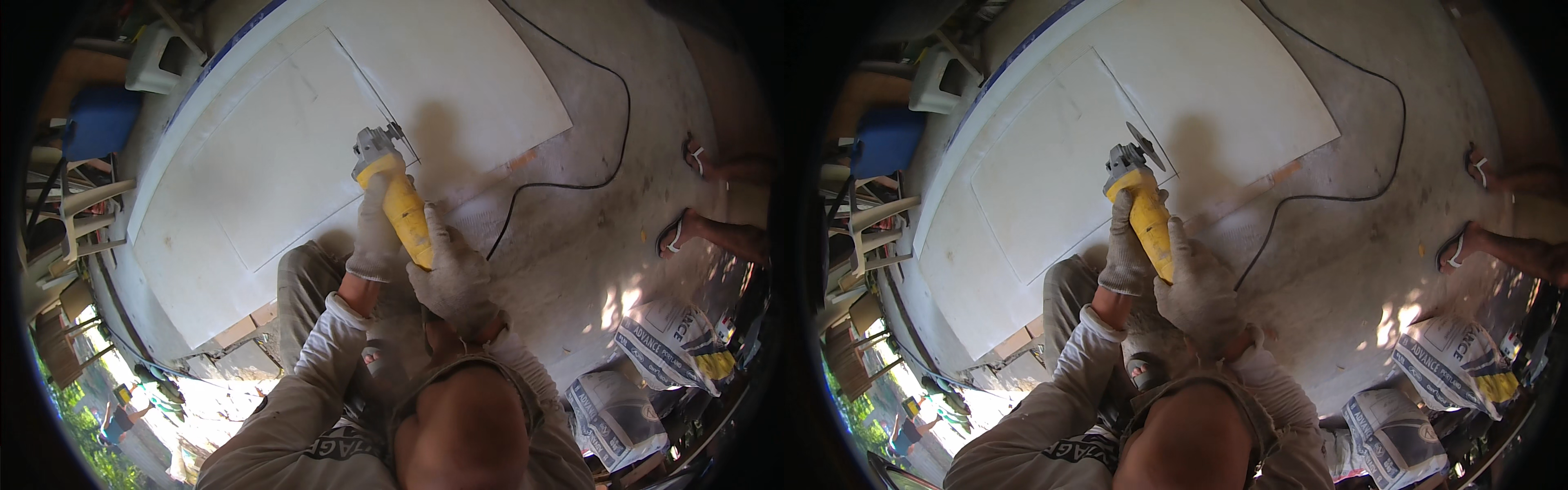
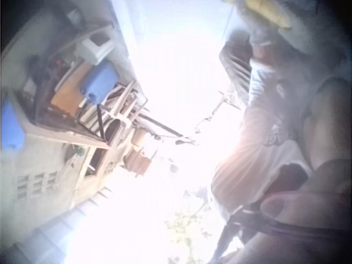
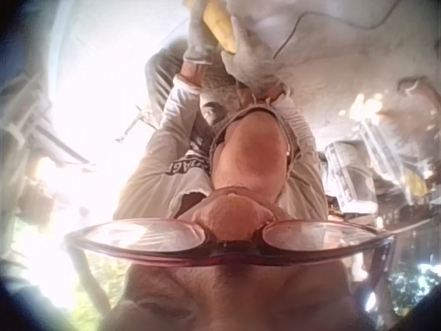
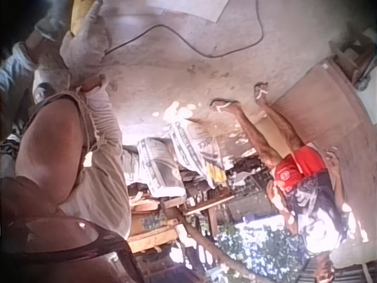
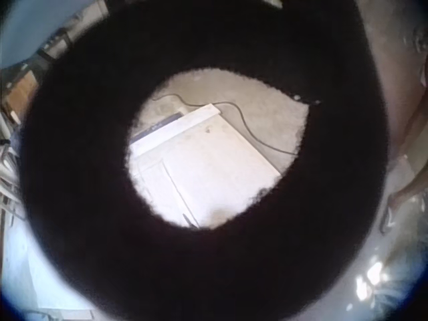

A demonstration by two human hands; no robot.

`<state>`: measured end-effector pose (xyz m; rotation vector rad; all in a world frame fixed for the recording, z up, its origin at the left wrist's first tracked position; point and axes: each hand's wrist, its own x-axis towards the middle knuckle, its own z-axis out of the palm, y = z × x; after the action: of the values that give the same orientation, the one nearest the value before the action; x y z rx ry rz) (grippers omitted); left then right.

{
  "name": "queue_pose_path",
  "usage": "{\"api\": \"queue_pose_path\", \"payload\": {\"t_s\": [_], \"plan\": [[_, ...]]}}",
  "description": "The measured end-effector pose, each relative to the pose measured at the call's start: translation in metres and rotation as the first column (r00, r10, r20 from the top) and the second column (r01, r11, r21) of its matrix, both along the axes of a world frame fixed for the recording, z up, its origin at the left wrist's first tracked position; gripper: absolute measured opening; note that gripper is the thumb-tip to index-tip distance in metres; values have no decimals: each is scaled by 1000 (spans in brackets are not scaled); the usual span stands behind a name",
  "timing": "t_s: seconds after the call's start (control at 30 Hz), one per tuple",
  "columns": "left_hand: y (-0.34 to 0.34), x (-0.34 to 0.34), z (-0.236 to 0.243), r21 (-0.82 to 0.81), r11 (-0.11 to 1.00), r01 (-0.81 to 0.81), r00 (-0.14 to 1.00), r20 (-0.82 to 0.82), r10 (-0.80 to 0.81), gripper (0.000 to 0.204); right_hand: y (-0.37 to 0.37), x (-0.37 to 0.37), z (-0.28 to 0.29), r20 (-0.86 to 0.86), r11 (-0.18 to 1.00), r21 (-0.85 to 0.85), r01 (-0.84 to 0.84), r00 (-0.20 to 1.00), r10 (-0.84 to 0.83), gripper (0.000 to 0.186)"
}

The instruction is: The person uses a yellow angle grinder to cut along marked lines on a large white tile laid on the floor. The person holds the tile steady with one hand while guiding the grinder with the other, creating a visible cut line.

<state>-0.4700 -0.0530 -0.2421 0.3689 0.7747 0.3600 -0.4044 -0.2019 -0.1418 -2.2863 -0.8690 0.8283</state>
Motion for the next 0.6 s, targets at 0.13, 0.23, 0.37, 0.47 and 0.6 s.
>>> {"api": "queue_pose_path", "payload": {"t_s": [0.13, 0.23, 0.37, 0.47, 0.6], "plan": [[-2, -1, 24, -29, 999, -43, 996, 83, 46, 69, -1, 3, 0, 67, 991, 118, -70, 996, 63, 97], [1, 3, 34, -125, 991, -52, 976, 205, 77, 66, 2, 7, -1, 110, 967, 228, -116, 990, 92, 96], [21, -1, 55, -232, 969, -81, 943, 297, 149, 55, 20, 11, 5, 161, 912, 353, -209, 974, 161, 93], [32, 4, 74, -184, 964, -191, 944, 236, 232, 47, 37, 14, 23, 149, 957, 178, -230, 967, 205, 93], [34, -12, 122, -140, 955, -260, 934, 213, 285, 52, 50, 11, 81, 88, 958, 72, -277, 959, 270, 91]]}}
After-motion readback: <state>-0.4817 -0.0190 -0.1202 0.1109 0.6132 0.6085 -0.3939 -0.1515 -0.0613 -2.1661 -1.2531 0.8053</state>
